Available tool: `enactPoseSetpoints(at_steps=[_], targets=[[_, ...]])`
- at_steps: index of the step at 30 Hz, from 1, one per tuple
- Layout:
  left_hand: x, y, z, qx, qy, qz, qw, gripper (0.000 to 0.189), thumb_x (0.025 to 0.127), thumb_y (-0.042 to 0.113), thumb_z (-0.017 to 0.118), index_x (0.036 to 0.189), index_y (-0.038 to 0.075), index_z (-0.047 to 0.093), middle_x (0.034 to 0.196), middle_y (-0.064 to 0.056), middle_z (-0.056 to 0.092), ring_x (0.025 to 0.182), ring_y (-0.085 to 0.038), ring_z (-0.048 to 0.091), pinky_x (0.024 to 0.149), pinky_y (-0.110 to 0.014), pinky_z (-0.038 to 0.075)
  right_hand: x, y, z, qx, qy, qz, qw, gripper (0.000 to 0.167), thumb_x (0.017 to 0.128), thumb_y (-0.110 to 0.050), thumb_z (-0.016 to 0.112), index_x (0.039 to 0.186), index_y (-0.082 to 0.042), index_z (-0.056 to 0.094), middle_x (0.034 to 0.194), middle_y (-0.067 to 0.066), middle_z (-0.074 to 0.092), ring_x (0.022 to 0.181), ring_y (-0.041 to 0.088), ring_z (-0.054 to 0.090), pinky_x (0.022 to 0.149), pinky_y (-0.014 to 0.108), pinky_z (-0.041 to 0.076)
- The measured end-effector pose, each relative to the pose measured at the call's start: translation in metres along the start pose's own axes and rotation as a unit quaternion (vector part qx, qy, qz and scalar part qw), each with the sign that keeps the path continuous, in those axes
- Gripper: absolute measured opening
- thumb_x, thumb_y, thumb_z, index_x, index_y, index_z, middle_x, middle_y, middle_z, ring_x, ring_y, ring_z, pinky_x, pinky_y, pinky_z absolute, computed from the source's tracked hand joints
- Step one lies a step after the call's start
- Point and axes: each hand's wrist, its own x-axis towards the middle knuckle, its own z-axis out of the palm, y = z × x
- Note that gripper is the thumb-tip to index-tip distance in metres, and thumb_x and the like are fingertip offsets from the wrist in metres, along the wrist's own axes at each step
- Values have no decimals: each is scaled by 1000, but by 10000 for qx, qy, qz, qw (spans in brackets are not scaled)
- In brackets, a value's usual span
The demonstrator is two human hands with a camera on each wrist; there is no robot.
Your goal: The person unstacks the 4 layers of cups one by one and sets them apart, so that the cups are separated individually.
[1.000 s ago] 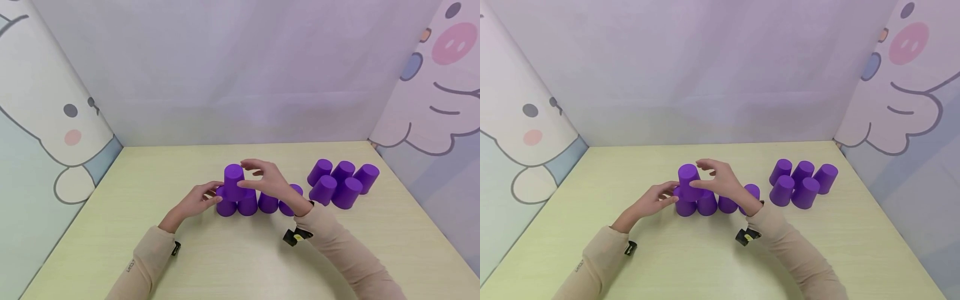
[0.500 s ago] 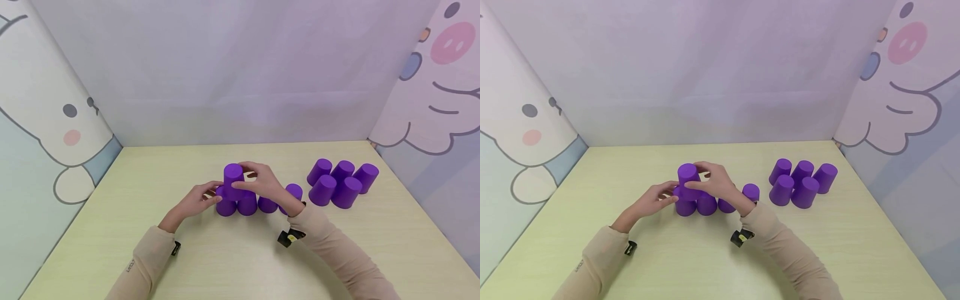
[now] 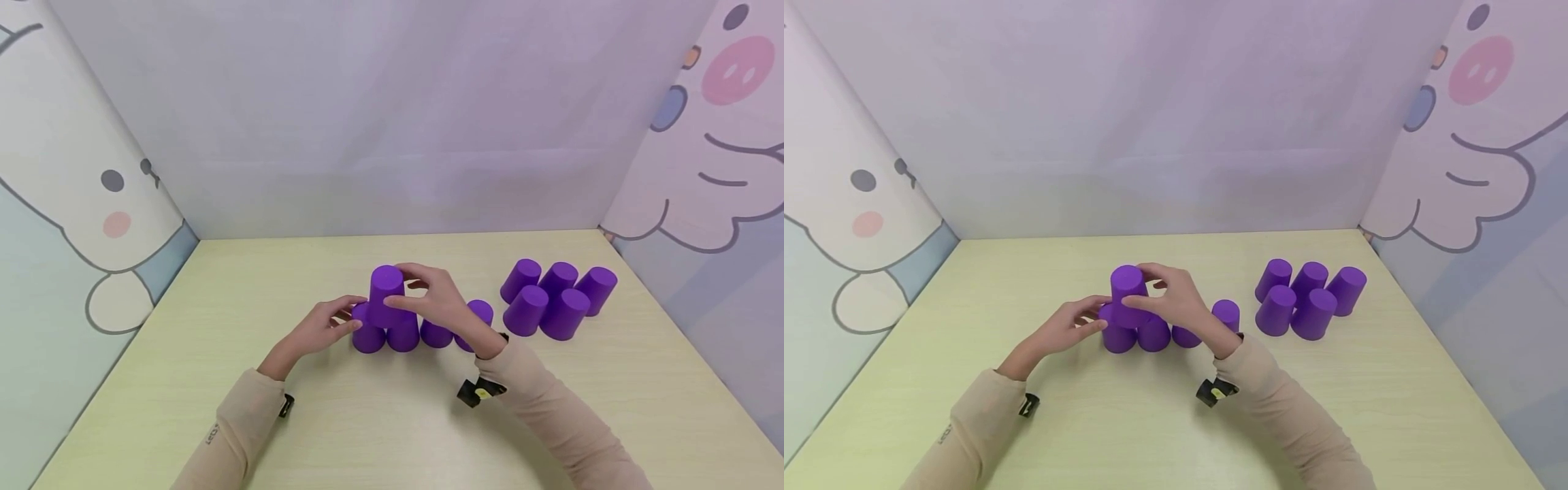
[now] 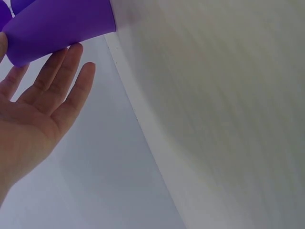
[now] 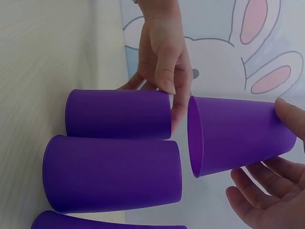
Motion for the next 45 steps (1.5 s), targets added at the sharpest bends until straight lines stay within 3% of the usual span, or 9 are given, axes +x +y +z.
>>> enactPoseSetpoints(at_steps=[11, 19, 27, 32, 45], targets=[[-1, 0, 0, -23, 12, -18, 10000, 37, 90, 4, 55, 125, -6, 47, 107, -19, 60, 95, -32, 58, 78, -41, 48, -13, -13, -15, 79, 144, 98, 9998, 48, 76, -18, 74, 119, -5, 59, 111, 5, 63, 99, 20, 55, 86, 35, 46], [0, -1, 1, 41, 49, -41, 10000, 36, 90, 3, 56, 123, -7, 48, 106, -19, 61, 94, -32, 58, 77, -38, 49, -23, -8, -26, 193, 240, 47, 9995, 49, 77, -22, 74, 120, -6, 58, 112, 3, 62, 101, 16, 57, 88, 31, 45], [5, -35, 7, 35, 113, -70, 9999, 39, 90, 10, 57, 127, 1, 48, 109, -14, 61, 96, -28, 58, 78, -37, 49, -32, -16, -39, 189, 363, 113, 9991, 49, 75, -17, 76, 119, -7, 59, 107, 4, 64, 99, 16, 58, 89, 34, 45], [5, -38, 6, 6, 92, 32, 10000, 39, 91, 16, 57, 127, 4, 49, 108, -10, 62, 95, -24, 59, 77, -33, 49, -37, -17, -45, 191, 385, 186, 9989, 49, 75, -18, 75, 120, -8, 58, 108, 3, 63, 100, 15, 57, 89, 32, 44], [4, -36, 6, -14, 80, 84, 9999, 40, 91, 17, 58, 127, 4, 49, 107, -11, 62, 94, -24, 60, 76, -34, 50, -52, -13, -63, -9, 573, 515, 9970, 54, 76, -19, 75, 124, -8, 55, 114, 4, 61, 103, 20, 57, 87, 33, 45]])
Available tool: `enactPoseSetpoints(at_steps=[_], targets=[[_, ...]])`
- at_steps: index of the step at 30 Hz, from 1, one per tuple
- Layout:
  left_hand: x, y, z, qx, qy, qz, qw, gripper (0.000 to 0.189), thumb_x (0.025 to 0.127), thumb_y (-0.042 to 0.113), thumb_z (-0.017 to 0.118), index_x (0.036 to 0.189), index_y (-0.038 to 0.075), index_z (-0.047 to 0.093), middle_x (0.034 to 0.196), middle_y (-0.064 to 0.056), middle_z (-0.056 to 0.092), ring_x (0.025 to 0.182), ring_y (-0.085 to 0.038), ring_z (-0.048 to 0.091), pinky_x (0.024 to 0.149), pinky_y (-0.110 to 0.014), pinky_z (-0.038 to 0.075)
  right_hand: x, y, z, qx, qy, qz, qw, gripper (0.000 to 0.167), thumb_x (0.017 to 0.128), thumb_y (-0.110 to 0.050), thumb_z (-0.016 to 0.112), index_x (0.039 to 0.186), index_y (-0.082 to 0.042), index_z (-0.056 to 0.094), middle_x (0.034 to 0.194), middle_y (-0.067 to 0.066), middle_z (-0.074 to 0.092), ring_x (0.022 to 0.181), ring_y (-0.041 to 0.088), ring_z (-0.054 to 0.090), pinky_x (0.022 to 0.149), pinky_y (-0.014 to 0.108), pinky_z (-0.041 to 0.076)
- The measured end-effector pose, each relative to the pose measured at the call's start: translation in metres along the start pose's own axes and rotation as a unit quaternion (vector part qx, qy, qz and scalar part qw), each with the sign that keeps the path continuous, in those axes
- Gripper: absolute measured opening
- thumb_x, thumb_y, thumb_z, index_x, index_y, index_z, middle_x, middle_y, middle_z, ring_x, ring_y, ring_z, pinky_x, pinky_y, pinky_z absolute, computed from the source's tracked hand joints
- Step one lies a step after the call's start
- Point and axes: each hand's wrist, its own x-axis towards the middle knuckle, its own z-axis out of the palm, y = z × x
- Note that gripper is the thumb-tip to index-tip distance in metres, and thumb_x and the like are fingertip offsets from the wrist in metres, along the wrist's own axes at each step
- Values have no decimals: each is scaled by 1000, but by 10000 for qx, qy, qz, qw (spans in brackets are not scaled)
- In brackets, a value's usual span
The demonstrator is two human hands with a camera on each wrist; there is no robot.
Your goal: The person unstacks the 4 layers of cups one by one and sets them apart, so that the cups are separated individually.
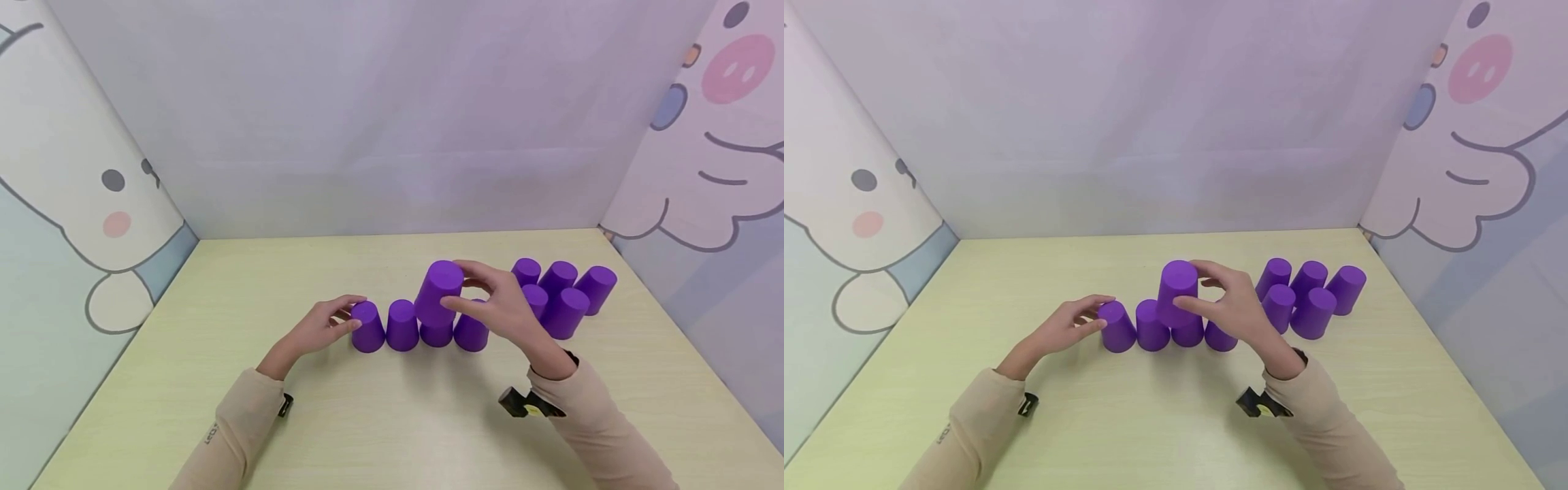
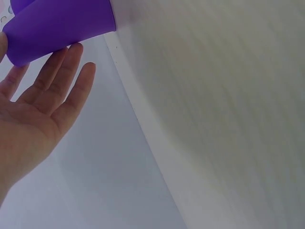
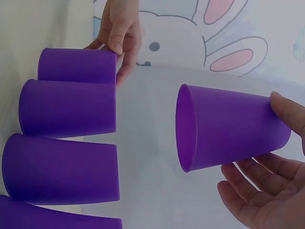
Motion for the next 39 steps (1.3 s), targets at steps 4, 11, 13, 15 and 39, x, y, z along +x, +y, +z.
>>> enactPoseSetpoints(at_steps=[4, 11, 13, 15, 39], targets=[[0, 0, 0, 22, -2, 18, 10000, 40, 91, 17, 58, 127, 4, 49, 107, -11, 62, 94, -24, 60, 75, -32, 50, -4, 0, -4, -99, 75, 74, 9999, 52, 76, -19, 75, 123, -8, 55, 111, 4, 61, 102, 20, 57, 87, 30, 45], [0, -1, 0, 71, 4, 32, 10000, 39, 90, 16, 58, 127, 4, 49, 107, -10, 62, 93, -23, 60, 74, -29, 50, -11, -1, -14, -332, 218, 225, 9990, 54, 77, -21, 74, 125, -7, 54, 111, 6, 61, 101, 21, 57, 88, 34, 43], [0, -2, 0, 70, 1, 32, 10000, 39, 90, 16, 58, 127, 4, 49, 107, -10, 62, 93, -23, 60, 74, -29, 50, -13, -1, -16, -387, 285, 248, 9985, 54, 76, -22, 75, 124, -8, 55, 109, 6, 62, 100, 21, 57, 89, 39, 42], [0, -2, 0, 56, -1, 36, 10000, 40, 90, 16, 58, 127, 4, 49, 107, -11, 62, 93, -23, 60, 75, -30, 50, -15, 0, -19, -447, 348, 223, 9981, 53, 76, -22, 75, 124, -9, 56, 107, 6, 63, 99, 21, 58, 88, 42, 41], [0, -2, 0, 60, 4, -38, 10000, 40, 91, 17, 58, 127, 5, 49, 107, -11, 62, 93, -23, 60, 74, -28, 50, -34, 8, -55, -657, 973, -110, 9930, 46, 76, -7, 73, 119, -2, 57, 100, -12, 62, 90, 0, 59, 77, 13, 44]])
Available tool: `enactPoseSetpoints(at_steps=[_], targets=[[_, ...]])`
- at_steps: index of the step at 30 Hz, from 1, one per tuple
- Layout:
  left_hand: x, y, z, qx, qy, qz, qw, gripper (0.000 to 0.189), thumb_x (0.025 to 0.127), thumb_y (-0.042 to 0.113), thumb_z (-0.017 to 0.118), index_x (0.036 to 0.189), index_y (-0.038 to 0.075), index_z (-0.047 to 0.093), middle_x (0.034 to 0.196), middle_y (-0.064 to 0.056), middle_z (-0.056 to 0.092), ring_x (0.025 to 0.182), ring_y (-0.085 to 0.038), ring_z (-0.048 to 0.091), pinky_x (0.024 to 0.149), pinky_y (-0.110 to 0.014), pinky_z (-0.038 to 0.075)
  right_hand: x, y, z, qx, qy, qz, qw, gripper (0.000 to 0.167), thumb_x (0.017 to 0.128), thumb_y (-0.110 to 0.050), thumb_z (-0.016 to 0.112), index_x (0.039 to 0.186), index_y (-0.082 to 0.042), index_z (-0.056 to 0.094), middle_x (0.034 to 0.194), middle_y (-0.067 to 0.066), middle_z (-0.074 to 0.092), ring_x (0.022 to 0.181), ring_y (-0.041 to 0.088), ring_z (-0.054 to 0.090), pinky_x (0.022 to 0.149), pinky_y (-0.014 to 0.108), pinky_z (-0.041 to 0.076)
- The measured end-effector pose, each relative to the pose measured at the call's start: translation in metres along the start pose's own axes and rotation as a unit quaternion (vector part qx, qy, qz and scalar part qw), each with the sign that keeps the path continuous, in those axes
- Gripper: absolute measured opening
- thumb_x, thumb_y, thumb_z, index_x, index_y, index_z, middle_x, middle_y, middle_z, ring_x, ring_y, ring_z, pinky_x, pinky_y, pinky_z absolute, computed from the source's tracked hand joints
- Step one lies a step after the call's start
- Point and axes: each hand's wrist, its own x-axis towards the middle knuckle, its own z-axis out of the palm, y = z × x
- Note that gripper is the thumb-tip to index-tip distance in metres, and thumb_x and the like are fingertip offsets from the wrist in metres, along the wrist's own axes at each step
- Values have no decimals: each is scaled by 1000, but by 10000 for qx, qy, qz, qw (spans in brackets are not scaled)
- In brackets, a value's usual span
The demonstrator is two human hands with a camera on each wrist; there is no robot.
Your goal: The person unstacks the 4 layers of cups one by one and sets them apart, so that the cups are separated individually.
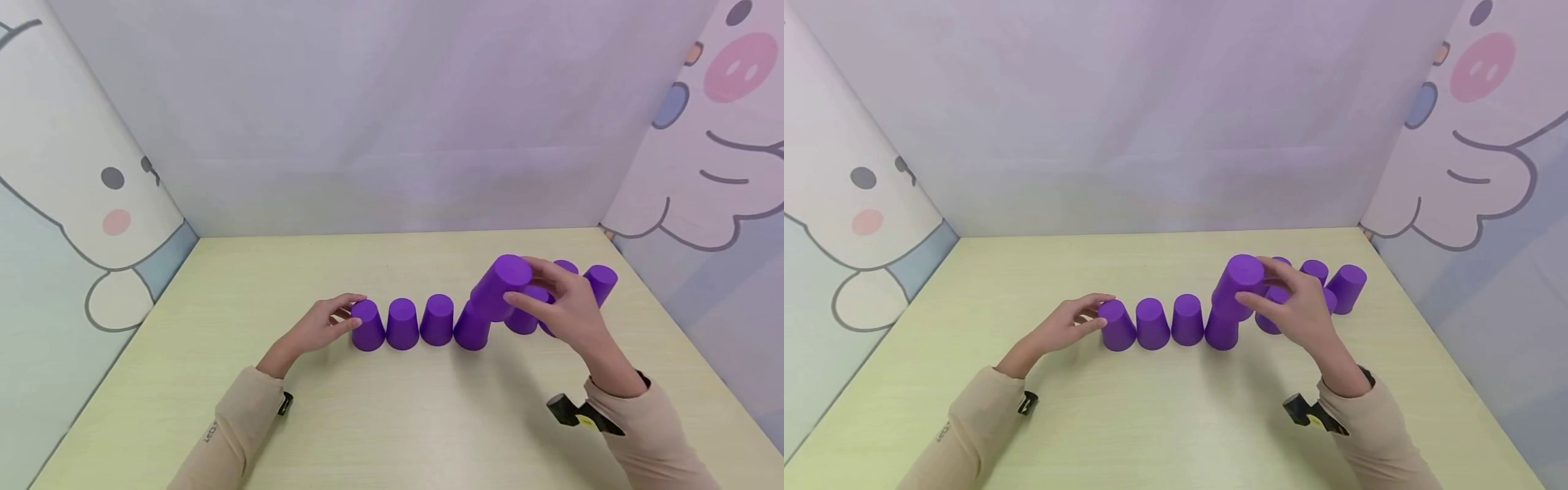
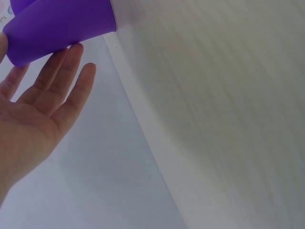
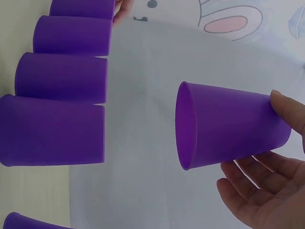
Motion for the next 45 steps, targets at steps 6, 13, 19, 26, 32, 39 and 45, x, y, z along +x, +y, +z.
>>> enactPoseSetpoints(at_steps=[6, 13, 19, 26, 32, 39, 45], targets=[[0, 1, 0, -28, -12, -28, 10000, 40, 91, 17, 58, 127, 5, 49, 107, -11, 61, 93, -23, 60, 74, -29, 50, -4, 7, -10, -56, 55, 62, 10000, 47, 77, -5, 72, 120, 2, 55, 101, -15, 59, 92, -4, 57, 78, 10, 43], [0, 1, 0, -39, 0, -12, 10000, 39, 91, 17, 57, 127, 5, 49, 108, -10, 61, 94, -23, 59, 75, -30, 50, -8, 16, -19, -219, 135, 235, 9994, 47, 77, -7, 73, 119, 1, 56, 98, -18, 59, 90, -5, 57, 77, 10, 43], [1, -1, 0, -67, 6, -60, 10000, 39, 91, 17, 57, 127, 5, 49, 108, -10, 61, 94, -24, 59, 75, -31, 50, -8, 27, -28, -422, 334, 740, 9958, 47, 77, -14, 74, 120, -2, 56, 96, -20, 58, 85, -7, 57, 75, 9, 44], [-2, 14, -1, 7, 1, -115, 9999, 39, 90, 7, 56, 127, -2, 47, 108, -17, 60, 95, -30, 58, 76, -36, 50, -11, 39, -41, -420, 509, 1054, 9922, 49, 79, -17, 72, 122, -1, 54, 93, -22, 58, 83, -7, 57, 70, 9, 45], [-2, 22, -2, 36, -12, -95, 9999, 37, 90, 5, 56, 125, -5, 47, 108, -18, 60, 94, -31, 58, 76, -36, 50, -13, 49, -56, -171, 582, 1174, 9912, 49, 81, -13, 69, 126, -7, 52, 94, -23, 58, 83, -8, 57, 65, 9, 46], [1, 0, 1, -15, -13, -39, 10000, 39, 91, 16, 57, 128, 4, 48, 109, -11, 61, 95, -24, 59, 76, -30, 49, -16, 54, -72, -69, 685, 1171, 9907, 44, 80, -7, 69, 122, -15, 57, 93, -20, 60, 82, -7, 58, 67, 7, 44], [1, 0, 0, -74, -12, 28, 10000, 39, 91, 18, 57, 127, 4, 49, 108, -11, 61, 94, -24, 59, 76, -30, 50, -20, 55, -84, -247, 796, 1292, 9881, 44, 80, -9, 70, 121, -16, 57, 91, -24, 60, 80, -10, 58, 66, 6, 43]])
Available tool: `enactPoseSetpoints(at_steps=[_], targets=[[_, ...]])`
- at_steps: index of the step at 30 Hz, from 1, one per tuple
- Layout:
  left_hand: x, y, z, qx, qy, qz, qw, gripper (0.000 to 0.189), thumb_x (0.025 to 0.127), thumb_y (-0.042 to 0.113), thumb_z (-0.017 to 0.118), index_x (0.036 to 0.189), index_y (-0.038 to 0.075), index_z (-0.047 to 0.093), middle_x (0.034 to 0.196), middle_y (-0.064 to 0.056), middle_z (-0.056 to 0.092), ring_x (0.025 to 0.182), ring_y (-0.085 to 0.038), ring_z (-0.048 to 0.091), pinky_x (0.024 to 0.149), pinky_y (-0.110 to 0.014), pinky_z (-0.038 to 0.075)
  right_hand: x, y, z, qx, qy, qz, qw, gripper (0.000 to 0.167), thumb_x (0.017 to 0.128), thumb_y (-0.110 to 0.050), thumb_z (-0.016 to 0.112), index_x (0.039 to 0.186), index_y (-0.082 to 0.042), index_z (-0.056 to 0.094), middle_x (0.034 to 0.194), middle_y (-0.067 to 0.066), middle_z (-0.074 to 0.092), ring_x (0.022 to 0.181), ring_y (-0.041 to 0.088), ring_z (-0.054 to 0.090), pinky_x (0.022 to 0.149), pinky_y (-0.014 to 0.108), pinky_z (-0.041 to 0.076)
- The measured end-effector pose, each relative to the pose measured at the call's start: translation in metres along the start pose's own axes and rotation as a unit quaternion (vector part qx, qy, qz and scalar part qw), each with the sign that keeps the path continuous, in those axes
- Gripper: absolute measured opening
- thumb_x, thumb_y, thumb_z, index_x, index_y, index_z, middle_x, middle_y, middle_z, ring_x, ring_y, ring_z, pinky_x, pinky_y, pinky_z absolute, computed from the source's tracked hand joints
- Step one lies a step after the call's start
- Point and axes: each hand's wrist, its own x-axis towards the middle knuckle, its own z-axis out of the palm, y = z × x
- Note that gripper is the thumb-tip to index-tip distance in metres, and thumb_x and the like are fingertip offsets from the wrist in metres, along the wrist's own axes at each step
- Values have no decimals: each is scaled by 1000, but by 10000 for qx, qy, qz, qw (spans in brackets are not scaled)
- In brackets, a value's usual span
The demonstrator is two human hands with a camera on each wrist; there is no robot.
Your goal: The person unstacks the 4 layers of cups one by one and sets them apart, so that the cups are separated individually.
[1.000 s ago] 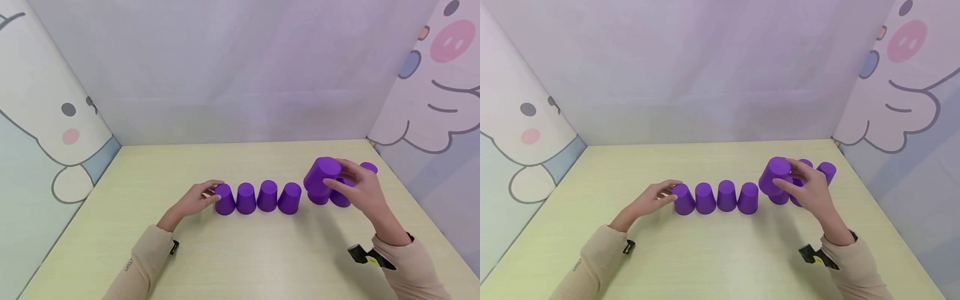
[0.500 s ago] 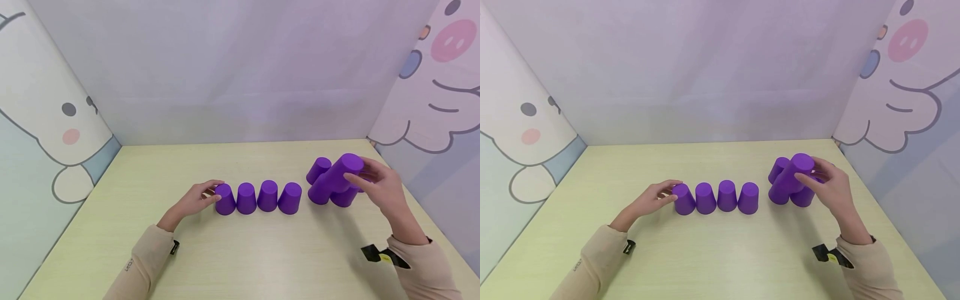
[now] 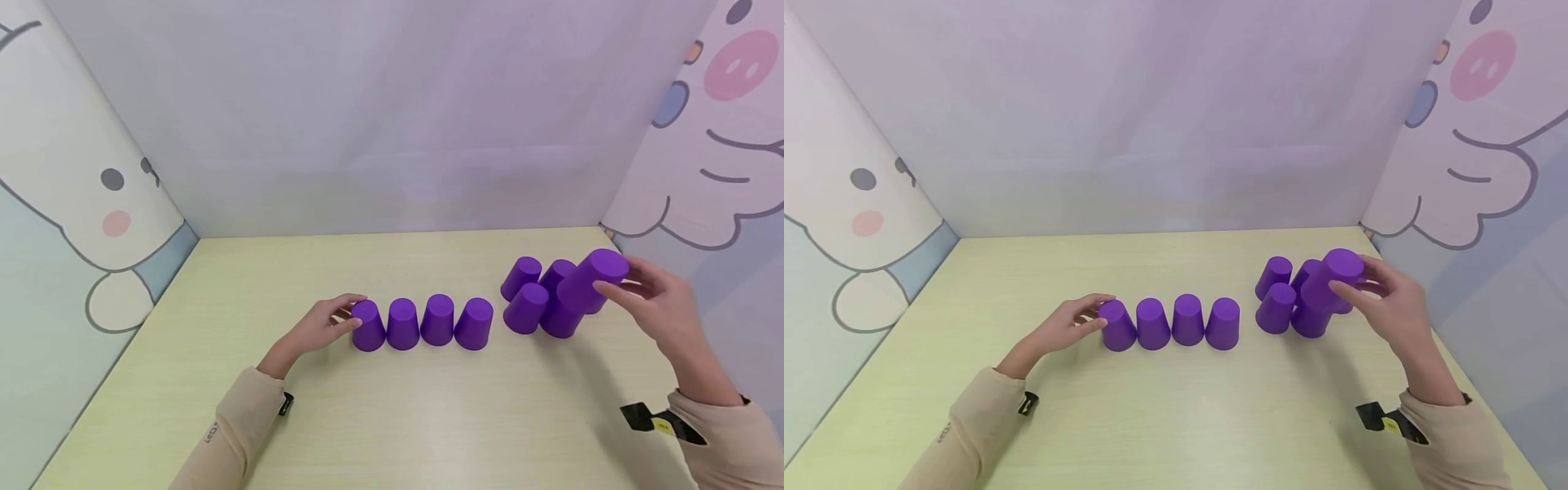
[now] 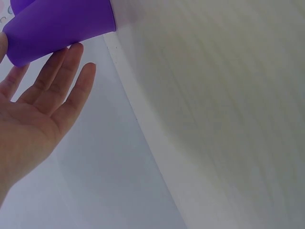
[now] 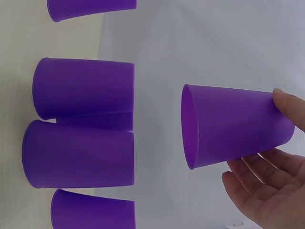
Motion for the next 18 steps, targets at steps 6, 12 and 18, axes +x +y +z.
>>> enactPoseSetpoints(at_steps=[6, 12, 18], targets=[[-1, 7, -1, 3, -7, -51, 10000, 39, 91, 16, 57, 127, 3, 49, 108, -12, 61, 94, -25, 59, 76, -32, 50, -3, 3, -13, -267, 62, 148, 9995, 46, 80, -12, 71, 123, -17, 56, 89, -30, 58, 78, -13, 57, 64, 5, 41], [-3, 25, -3, 88, -37, -158, 9998, 37, 90, 4, 55, 125, -6, 47, 107, -19, 60, 94, -32, 58, 76, -38, 49, -7, 9, -27, -564, 185, 373, 9975, 51, 79, -17, 72, 127, -18, 53, 87, -33, 55, 75, -17, 54, 61, 4, 39], [0, 0, 2, 20, -4, -88, 10000, 39, 91, 10, 56, 127, 0, 47, 109, -15, 60, 96, -27, 58, 76, -34, 50, -6, 19, -38, -724, 255, 531, 9956, 53, 79, -21, 72, 128, -18, 52, 87, -36, 53, 74, -20, 52, 60, 3, 39]])
